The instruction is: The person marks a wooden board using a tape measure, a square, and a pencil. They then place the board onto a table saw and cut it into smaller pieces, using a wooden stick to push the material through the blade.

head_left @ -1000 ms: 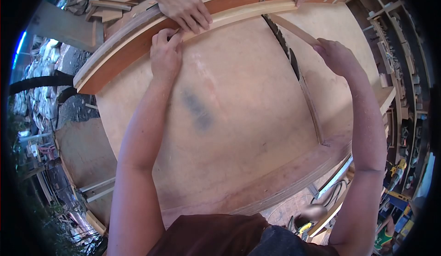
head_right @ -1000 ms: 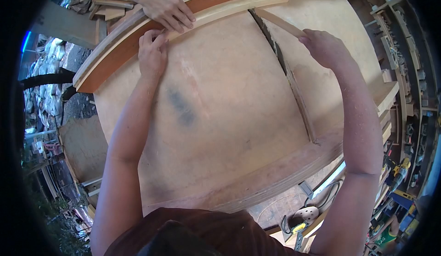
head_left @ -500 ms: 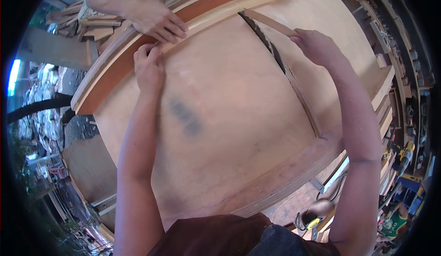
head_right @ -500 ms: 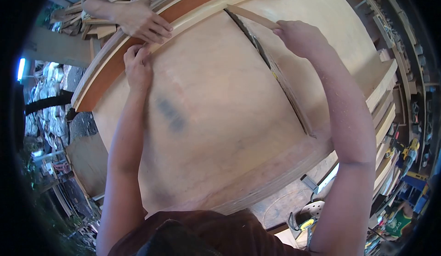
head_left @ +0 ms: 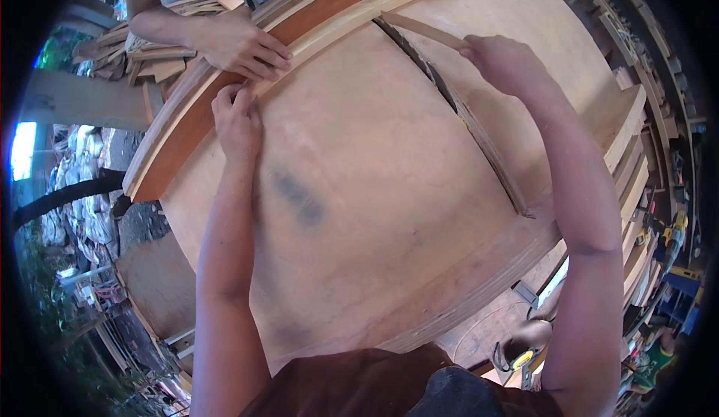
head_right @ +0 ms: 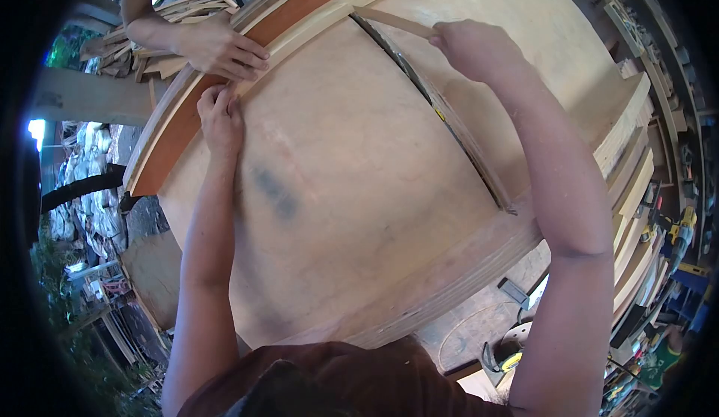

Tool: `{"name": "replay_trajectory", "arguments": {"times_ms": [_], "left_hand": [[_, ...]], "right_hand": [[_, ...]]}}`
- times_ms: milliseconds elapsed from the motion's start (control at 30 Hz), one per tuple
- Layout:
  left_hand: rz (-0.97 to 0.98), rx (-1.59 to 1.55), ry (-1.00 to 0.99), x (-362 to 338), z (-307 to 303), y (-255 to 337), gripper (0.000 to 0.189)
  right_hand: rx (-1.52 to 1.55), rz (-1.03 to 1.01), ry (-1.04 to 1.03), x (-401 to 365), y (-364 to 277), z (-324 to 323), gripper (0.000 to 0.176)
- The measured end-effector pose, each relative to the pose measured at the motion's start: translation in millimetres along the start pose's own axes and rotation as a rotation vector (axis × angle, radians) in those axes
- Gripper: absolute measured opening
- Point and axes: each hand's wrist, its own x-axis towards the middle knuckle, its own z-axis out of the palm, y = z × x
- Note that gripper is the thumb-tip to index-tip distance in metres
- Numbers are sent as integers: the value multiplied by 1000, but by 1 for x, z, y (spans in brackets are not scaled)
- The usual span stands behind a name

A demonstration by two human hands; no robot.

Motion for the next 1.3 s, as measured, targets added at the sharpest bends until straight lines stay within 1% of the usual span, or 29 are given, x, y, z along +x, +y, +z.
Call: {"name": "replay_trajectory", "arguments": {"times_ms": [33, 67, 133, 200, 233, 267, 300, 333, 367, 400, 433, 467, 500, 533, 567, 633, 667, 733, 767, 833, 867, 933, 1000, 1067, 1100, 1167, 1200, 1267, 1300], "left_hand": [[0, -1, -2, -2, -1, 0, 35], [3, 17, -6, -2, 0, 0, 33], [-3, 38, 8, 1, -1, 0, 31], [-8, 2, -14, 1, -2, 0, 27], [-8, 2, -12, 1, -2, -2, 27], [-7, -3, -14, 1, -1, -2, 25], [-4, -8, -16, 0, -1, -2, 23], [0, -12, -12, 0, -1, -2, 23], [-1, -8, -12, 0, 0, -3, 21], [-3, -2, -14, 0, 0, -3, 20], [-3, -4, -10, 1, -1, -2, 20], [-1, -8, -10, 2, -3, 0, 19], [0, -10, -14, 1, -4, 1, 18], [-5, -3, -13, 0, -5, 1, 18], [-5, -1, -7, 0, -4, 1, 19], [-1, 6, 1, -1, -3, 1, 20], [1, -4, -1, 0, -2, 0, 22], [6, -5, -1, 4, -4, 1, 24], [4, -5, -4, 4, -6, 2, 26], [2, -8, -20, -3, -5, 6, 29], [0, -5, -23, -1, -3, 4, 30], [-4, 13, -39, -2, -5, -2, 31], [29, 1, -6, 1, -2, 1, 35], [32, 9, -41, -3, -3, 2, 36], [28, 28, -38, 1, -4, 2, 38], [32, 9, -38, 3, -2, 1, 39], [21, 7, -37, 0, -2, 0, 39], [3, 8, -21, 2, -2, 0, 40], [11, 2, -15, 2, -3, 1, 38]], "right_hand": [[-51, 10, -63, -1, 0, 4, 34], [-50, 15, -62, -4, 2, 6, 34], [4, -9, 4, -6, 7, 5, 35], [254, -52, 291, -41, 18, -22, 36], [425, -59, 349, -73, 22, -41, 38], [571, 59, 375, -122, 11, -65, 38], [914, 438, 360, -176, -11, -82, 33], [812, 559, 337, -221, -11, -93, 29], [1165, 405, 306, -269, 14, -71, 34], [1110, 516, 349, -300, 23, -45, 50], [1549, 15, 279, -334, 49, 12, 61], [1681, -71, 296, -357, 29, 46, 68], [1890, -21, 346, -383, 15, 95, 64], [2091, -14, 339, -402, -6, 128, 60], [2265, -67, 308, -401, -29, 130, 55], [2446, -217, 266, -414, -36, 164, 47], [2452, -221, 270, -408, -40, 168, 47], [2502, -51, 277, -381, -47, 170, 38], [2508, -46, 275, -364, -55, 166, 38], [2435, 81, 222, -338, -69, 156, 37], [2438, 67, 228, -335, -61, 154, 37], [2493, -330, 216, -337, -47, 153, 38], [2533, -326, 255, -321, -56, 155, 35], [2607, -284, 336, -324, -68, 153, 28], [2602, -288, 340, -326, -65, 153, 28], [2578, -539, 252, -320, -63, 149, 32], [2476, -496, 308, -328, -53, 135, 38], [2173, -529, 334, -320, -21, 102, 50], [2025, -250, 278, -326, 1, 87, 48]]}}
